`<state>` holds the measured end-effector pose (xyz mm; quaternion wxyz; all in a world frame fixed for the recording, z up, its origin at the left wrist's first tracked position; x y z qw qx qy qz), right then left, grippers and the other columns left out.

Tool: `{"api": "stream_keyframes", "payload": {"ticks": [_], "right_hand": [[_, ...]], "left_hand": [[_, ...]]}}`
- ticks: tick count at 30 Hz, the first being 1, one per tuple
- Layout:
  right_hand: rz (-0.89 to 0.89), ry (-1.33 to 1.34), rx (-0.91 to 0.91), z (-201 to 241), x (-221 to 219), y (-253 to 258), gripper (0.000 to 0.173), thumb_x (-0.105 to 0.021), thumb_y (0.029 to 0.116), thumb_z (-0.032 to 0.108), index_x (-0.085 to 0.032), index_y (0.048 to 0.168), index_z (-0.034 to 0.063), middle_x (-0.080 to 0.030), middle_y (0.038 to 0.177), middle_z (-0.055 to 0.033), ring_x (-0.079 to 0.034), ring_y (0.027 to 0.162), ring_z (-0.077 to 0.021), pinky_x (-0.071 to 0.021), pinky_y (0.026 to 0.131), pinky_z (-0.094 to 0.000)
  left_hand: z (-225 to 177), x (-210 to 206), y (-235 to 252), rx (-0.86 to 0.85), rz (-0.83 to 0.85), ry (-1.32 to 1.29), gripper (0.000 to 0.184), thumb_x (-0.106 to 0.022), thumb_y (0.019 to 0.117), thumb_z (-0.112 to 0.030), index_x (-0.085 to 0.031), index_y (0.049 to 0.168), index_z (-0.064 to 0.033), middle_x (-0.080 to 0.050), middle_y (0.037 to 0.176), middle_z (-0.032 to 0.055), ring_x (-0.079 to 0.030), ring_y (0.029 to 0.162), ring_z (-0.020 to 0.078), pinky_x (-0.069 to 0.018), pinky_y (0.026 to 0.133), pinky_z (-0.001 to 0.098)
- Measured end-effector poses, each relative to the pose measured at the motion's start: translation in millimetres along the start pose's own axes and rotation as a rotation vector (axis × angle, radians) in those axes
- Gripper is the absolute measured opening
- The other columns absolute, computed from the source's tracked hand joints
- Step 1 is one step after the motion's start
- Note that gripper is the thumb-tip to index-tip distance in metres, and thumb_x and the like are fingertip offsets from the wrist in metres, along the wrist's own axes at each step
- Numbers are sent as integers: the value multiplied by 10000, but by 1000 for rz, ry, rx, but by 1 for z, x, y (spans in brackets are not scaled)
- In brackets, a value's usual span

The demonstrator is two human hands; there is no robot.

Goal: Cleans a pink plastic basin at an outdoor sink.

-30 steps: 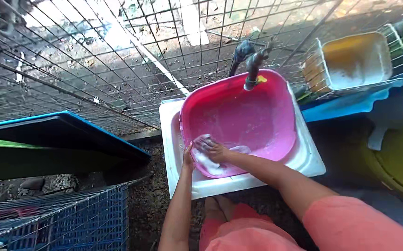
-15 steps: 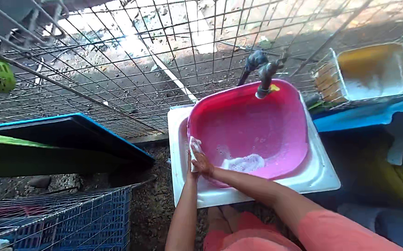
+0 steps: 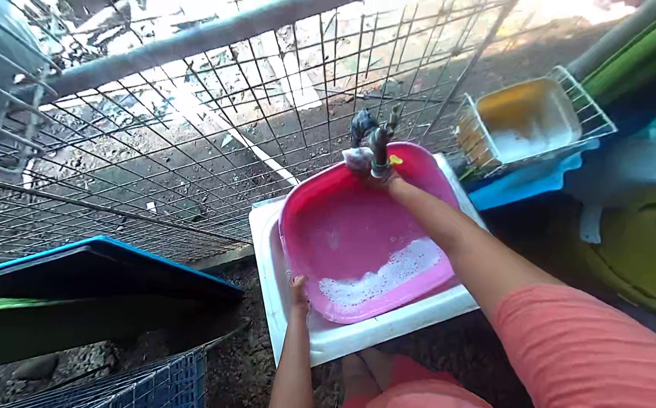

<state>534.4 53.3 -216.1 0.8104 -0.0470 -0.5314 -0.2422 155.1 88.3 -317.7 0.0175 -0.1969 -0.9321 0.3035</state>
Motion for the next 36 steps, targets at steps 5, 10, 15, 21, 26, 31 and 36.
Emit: {"api": "stream_keyframes", "payload": {"ticks": [5, 10, 15, 21, 26, 31, 36], "right_hand": [[-131, -331, -172, -89, -8, -77, 533, -495, 1048, 220, -441, 1522, -17, -379, 1604, -258, -299, 1515, -453, -218, 1236, -635], [89, -193, -494, -59, -57, -199, 665, -403, 1068, 383, -368, 1537, -87, -281, 1619, -343, -208, 1523, -535, -112, 1234, -684], [281, 42, 274, 75, -138, -215, 215, -659, 925, 90, -754, 1098, 2, -721, 1196, -217, -634, 1229, -427, -436, 1096, -621], [185, 62, 264, 92, -122, -55, 383, -670, 963, 142, -671, 1313, -14, -590, 1442, -230, -481, 1416, -424, -284, 1224, -579], [129, -162, 126, -54, -40, -62, 505, -665, 967, 204, -583, 1434, 28, -493, 1554, -183, -372, 1494, -397, -183, 1240, -625], [206, -316, -197, -97, -4, -183, 681, -562, 1023, 325, -363, 1561, -43, -282, 1650, -271, -173, 1559, -460, -76, 1259, -651], [554, -261, -427, -55, -21, -268, 724, -459, 1045, 283, -201, 1562, -153, -121, 1640, -390, -35, 1546, -551, 10, 1231, -694]], "left_hand": [[-4, -5, 5, 20, 9, -16, 430, -498, 822, 2, -477, 1250, 38, -570, 967, 92, -584, 798, 87, -526, 701, 268], [-7, -12, 2, 43, -10, -26, 429, -477, 883, 18, -459, 1309, 55, -565, 1023, 120, -576, 847, 114, -516, 743, 289], [-1, -12, 0, 32, -3, -42, 327, -465, 890, -8, -488, 1215, 17, -575, 931, 60, -597, 776, 67, -531, 688, 256], [-3, -6, -5, 20, -10, -1, 216, -441, 931, -10, -508, 1136, 7, -580, 889, 44, -607, 761, 68, -544, 692, 266], [2, -4, 0, 5, 24, -52, 329, -454, 871, 9, -492, 1197, 18, -579, 929, 55, -610, 784, 72, -547, 704, 263], [0, -9, 1, -7, 24, -46, 326, -454, 870, 8, -488, 1194, 22, -561, 941, 62, -590, 793, 72, -533, 713, 257], [2, -8, 1, -19, 26, -58, 276, -458, 865, 1, -495, 1138, 9, -560, 913, 54, -589, 774, 73, -532, 704, 262]]}}
Point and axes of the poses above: each hand's wrist, its own y-axis towards the middle knuckle, its own x-axis out of the back of the hand, z = x × y, the point moved 3 cm from there along y, towards the middle knuckle
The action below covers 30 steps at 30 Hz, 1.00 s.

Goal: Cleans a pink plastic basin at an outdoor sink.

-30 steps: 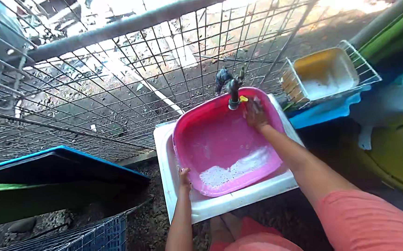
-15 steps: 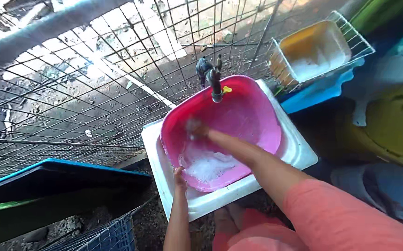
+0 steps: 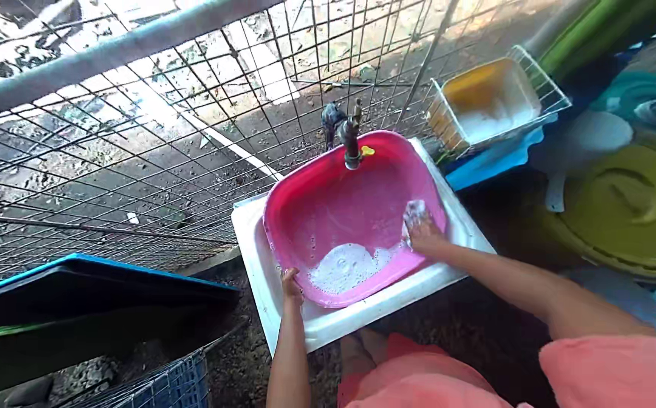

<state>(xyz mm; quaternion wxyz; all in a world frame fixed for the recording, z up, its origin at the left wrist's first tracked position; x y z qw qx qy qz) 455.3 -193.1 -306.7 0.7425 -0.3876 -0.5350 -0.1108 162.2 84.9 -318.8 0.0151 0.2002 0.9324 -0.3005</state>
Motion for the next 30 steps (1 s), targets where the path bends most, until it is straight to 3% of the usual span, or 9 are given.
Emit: {"api": "stream_keyframes", "payload": {"ticks": [7, 11, 13, 16, 18, 20, 23, 27, 30], "right_hand": [[-447, -313, 418, -18, 164, 95, 533, -481, 973, -88, -460, 1503, -39, -336, 1652, -192, -226, 1568, -360, -104, 1286, -571], [-343, -223, 279, -33, 95, 44, 628, -640, 892, -18, -447, 1483, -110, -300, 1634, -291, -182, 1560, -448, -88, 1283, -609], [-21, -159, 214, -40, 53, 0, 638, -661, 914, 126, -461, 1469, -118, -270, 1636, -314, -134, 1561, -475, -71, 1266, -631], [209, -177, 264, -38, 57, -5, 538, -685, 925, 193, -582, 1379, -77, -432, 1567, -261, -263, 1532, -436, -139, 1266, -582], [-70, -158, 370, -37, 100, 28, 501, -714, 854, -5, -608, 1335, -97, -482, 1526, -258, -323, 1506, -432, -210, 1258, -567], [-300, -217, 424, -30, 148, 67, 516, -613, 884, -94, -570, 1397, -68, -413, 1592, -237, -258, 1544, -411, -150, 1283, -565], [-444, -227, 365, -32, 125, 76, 537, -542, 935, -94, -477, 1468, -95, -335, 1626, -274, -202, 1560, -436, -99, 1286, -589], [-3, -25, -24, -10, 8, -1, 621, -504, 1029, 195, -337, 1539, -116, -229, 1640, -340, -100, 1557, -507, -2, 1250, -680], [419, 92, -186, 77, -23, -32, 631, -547, 1019, 296, -439, 1454, -147, -383, 1523, -399, -295, 1450, -591, -142, 1131, -818]], "left_hand": [[8, 5, 2, 27, 14, 15, 325, -450, 856, 25, -471, 1180, 17, -562, 899, 52, -600, 746, 65, -546, 668, 257], [5, 5, 2, 6, 23, 21, 343, -459, 841, 12, -468, 1183, 16, -561, 909, 41, -595, 755, 50, -539, 682, 241], [7, 4, 1, 1, 18, 24, 349, -467, 838, 6, -477, 1186, 33, -557, 914, 45, -587, 760, 50, -531, 689, 241], [10, 8, 2, 3, 19, 34, 318, -463, 842, 13, -476, 1159, 28, -551, 894, 44, -584, 745, 50, -527, 675, 239], [12, 7, 4, 3, 35, 30, 329, -472, 830, 6, -474, 1158, 20, -564, 886, 38, -597, 739, 49, -540, 670, 244], [15, 6, 6, 2, 66, 16, 410, -489, 851, -26, -452, 1254, 40, -586, 951, 61, -620, 794, 68, -559, 721, 274], [15, 7, 7, 9, 80, 10, 426, -484, 874, -50, -437, 1287, 40, -596, 985, 71, -631, 827, 74, -565, 754, 283], [14, 3, 7, 32, 86, -44, 396, -471, 911, -39, -436, 1296, 47, -596, 996, 84, -631, 831, 88, -564, 759, 288], [10, -3, 1, 81, 110, -105, 399, -432, 1029, -88, -393, 1405, 39, -616, 1126, 121, -647, 927, 109, -567, 830, 306]]}}
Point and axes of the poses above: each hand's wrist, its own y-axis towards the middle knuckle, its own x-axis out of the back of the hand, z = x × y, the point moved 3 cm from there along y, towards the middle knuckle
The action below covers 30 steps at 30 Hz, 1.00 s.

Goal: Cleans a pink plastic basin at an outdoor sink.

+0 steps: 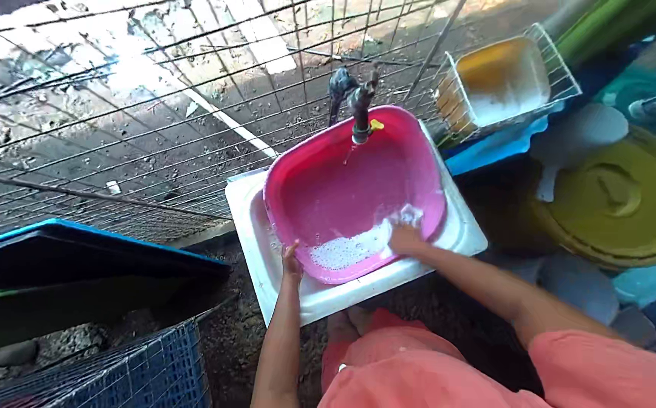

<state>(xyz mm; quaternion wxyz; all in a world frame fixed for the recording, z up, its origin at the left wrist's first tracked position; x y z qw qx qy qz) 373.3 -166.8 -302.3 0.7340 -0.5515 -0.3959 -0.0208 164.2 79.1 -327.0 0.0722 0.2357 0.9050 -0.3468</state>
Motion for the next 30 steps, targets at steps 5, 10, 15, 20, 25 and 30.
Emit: {"api": "stream_keyframes", "payload": {"ticks": [5, 10, 15, 20, 25, 30], "right_hand": [[134, 49, 271, 134, -48, -12, 577, -536, 1028, 265, -493, 1391, -181, -314, 1537, -445, -204, 1476, -618, -108, 1167, -781], [-94, -21, 622, 203, 1, 20, 435, -501, 1043, 186, -576, 1395, -59, -538, 1455, -306, -449, 1400, -510, -307, 1132, -724], [-529, 194, 507, 263, 79, 70, 577, -688, 946, 292, -565, 1406, -35, -519, 1464, -303, -450, 1406, -461, -345, 1157, -641], [-478, 329, 769, 236, -13, 57, 560, -457, 1041, 300, -508, 1465, -61, -473, 1536, -276, -354, 1499, -425, -176, 1269, -569], [-153, -77, 917, 114, -36, 33, 552, -505, 1027, 287, -461, 1555, 128, -398, 1638, -106, -270, 1555, -343, -101, 1268, -608], [-194, -108, 399, -23, 32, 43, 705, -417, 1052, 520, -316, 1621, 116, -282, 1669, -214, -188, 1561, -439, -90, 1240, -671]], "left_hand": [[-5, -5, -4, 2, 58, 9, 566, -164, 1129, -374, -267, 1562, -23, -484, 1479, 173, -547, 1269, 154, -477, 1053, 348], [-3, -2, 1, -101, 68, 79, 660, -88, 1107, -448, -238, 1581, -14, -399, 1559, 184, -467, 1367, 168, -414, 1128, 359], [0, -5, 1, -59, 92, 14, 600, -140, 1118, -415, -324, 1546, -38, -511, 1469, 137, -537, 1288, 129, -471, 1072, 333], [-2, -8, 2, -62, 106, -72, 536, -149, 1120, -358, -376, 1470, -21, -624, 1247, 92, -625, 1077, 84, -535, 941, 304], [-8, -8, -2, 22, 35, -51, 429, -349, 1073, -135, -346, 1479, 2, -605, 1217, 130, -640, 999, 110, -556, 870, 305], [-12, -9, -5, 39, 9, -6, 420, -381, 1034, -88, -367, 1441, 18, -588, 1160, 124, -625, 949, 108, -548, 835, 299]]}}
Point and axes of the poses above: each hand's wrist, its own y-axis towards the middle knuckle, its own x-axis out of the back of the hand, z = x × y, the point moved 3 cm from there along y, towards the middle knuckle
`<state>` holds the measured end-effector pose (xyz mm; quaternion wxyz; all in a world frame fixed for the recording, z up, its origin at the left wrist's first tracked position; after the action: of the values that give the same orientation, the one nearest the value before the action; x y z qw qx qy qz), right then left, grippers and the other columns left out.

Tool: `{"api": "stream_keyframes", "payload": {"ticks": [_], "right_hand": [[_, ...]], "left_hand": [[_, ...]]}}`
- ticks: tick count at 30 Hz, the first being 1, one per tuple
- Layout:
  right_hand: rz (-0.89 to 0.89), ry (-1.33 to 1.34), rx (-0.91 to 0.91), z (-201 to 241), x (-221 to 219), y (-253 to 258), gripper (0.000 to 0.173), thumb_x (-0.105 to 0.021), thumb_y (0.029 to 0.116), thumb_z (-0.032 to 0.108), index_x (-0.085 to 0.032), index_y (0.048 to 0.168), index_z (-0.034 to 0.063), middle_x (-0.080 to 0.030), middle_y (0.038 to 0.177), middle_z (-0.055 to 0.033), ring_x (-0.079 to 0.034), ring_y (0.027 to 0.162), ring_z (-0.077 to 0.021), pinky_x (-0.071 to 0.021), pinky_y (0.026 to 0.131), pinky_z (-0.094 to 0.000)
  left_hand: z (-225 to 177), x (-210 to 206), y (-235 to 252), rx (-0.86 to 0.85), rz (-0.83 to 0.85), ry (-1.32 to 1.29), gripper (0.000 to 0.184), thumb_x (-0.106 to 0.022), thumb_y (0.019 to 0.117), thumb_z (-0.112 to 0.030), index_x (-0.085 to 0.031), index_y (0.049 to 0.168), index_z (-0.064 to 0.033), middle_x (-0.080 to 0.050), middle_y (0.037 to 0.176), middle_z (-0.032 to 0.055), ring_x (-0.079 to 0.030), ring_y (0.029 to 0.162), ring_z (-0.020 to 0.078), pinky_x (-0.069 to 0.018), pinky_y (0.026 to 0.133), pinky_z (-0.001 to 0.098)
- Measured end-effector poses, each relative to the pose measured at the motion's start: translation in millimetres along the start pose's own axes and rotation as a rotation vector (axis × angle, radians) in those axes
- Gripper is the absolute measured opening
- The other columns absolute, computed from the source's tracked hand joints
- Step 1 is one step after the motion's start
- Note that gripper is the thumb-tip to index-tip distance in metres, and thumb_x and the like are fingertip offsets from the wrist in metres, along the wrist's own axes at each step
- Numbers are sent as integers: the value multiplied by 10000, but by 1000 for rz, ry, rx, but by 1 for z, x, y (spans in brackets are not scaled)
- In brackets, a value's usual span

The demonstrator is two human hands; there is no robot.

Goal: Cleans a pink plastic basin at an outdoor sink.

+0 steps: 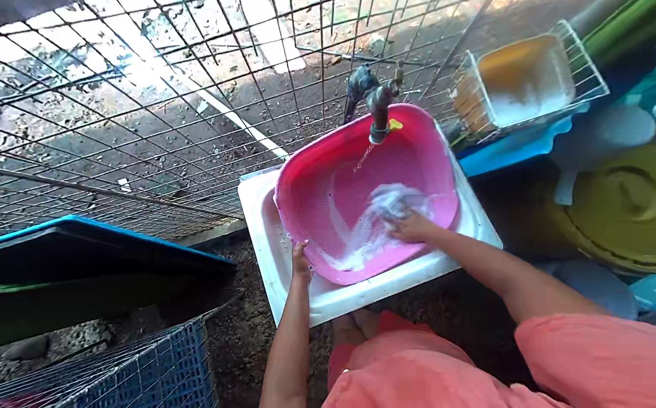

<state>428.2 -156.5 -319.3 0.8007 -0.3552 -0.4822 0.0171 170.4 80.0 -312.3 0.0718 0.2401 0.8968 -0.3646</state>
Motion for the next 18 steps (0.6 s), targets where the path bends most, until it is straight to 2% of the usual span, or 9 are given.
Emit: {"api": "stream_keyframes", "payload": {"ticks": [3, 5, 6, 7, 9, 12, 15, 17, 18], "right_hand": [[-177, 46, -354, -30, 13, -2, 840, -356, 1065, 563, -142, 1627, -22, -75, 1675, -333, -25, 1569, -494, 9, 1251, -653], [-352, 145, -445, -1, 1, 10, 888, -398, 1051, 547, -75, 1619, -54, 27, 1677, -334, 59, 1566, -495, 24, 1245, -666], [-398, 169, -382, 27, -9, 17, 870, -426, 1044, 508, -114, 1609, -75, -6, 1678, -332, 45, 1569, -491, 22, 1245, -668], [-420, 183, -251, 60, -19, 24, 819, -459, 1037, 461, -204, 1596, -80, -98, 1676, -324, -21, 1571, -487, -8, 1250, -666], [-385, 204, 65, 124, -35, 45, 718, -497, 1034, 422, -329, 1590, 0, -217, 1676, -258, -95, 1578, -450, -29, 1266, -642], [-358, 175, 324, 183, -12, 95, 621, -484, 1058, 369, -378, 1587, 60, -275, 1680, -183, -128, 1586, -396, -37, 1274, -621], [-523, 99, 381, 183, 51, 131, 599, -460, 1075, 353, -382, 1580, 41, -284, 1680, -169, -149, 1586, -374, -45, 1285, -585], [-721, 79, 322, 150, 94, 141, 588, -496, 1038, 324, -456, 1531, 6, -404, 1615, -196, -274, 1545, -393, -143, 1273, -595], [-727, 77, 238, 126, 113, 140, 584, -523, 1033, 330, -473, 1517, 7, -433, 1592, -203, -310, 1527, -396, -190, 1260, -594]], "left_hand": [[1, -3, 0, 3, -15, -1, 384, -382, 1018, -74, -401, 1392, 14, -581, 1104, 110, -619, 917, 109, -546, 810, 304], [0, -5, -2, -1, -23, 6, 336, -385, 1012, -67, -441, 1334, 11, -586, 1055, 90, -620, 889, 100, -547, 792, 300], [-1, -6, -3, -8, -27, 17, 305, -385, 1007, -69, -462, 1294, 3, -592, 1023, 75, -624, 870, 90, -550, 779, 291], [-1, -5, -3, -16, -34, 23, 275, -386, 1003, -68, -481, 1253, -5, -599, 990, 59, -630, 847, 81, -554, 763, 283], [1, -3, -3, -32, -39, 22, 221, -376, 1001, -59, -498, 1183, -28, -611, 928, 30, -639, 804, 63, -563, 729, 265], [4, 0, -1, -42, -6, 23, 252, -348, 999, -68, -485, 1206, -26, -619, 928, 29, -644, 810, 67, -567, 731, 279], [7, 6, 0, -49, -28, 74, 213, -389, 972, -53, -487, 1160, -34, -612, 878, 16, -642, 759, 56, -574, 685, 260], [6, 6, 0, -74, -37, 110, 301, -420, 940, -21, -465, 1234, 25, -570, 951, 53, -607, 806, 70, -549, 733, 261], [7, 6, 1, -76, -52, 107, 303, -435, 917, -11, -470, 1216, 21, -574, 941, 55, -610, 794, 72, -552, 720, 264]]}}
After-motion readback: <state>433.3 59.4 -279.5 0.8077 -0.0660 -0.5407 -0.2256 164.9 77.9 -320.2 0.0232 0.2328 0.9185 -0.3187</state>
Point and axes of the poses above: each hand's wrist, its own y-axis towards the middle knuckle, its own x-axis out of the back of the hand, z = x × y, the point moved 3 cm from there along y, towards the middle knuckle
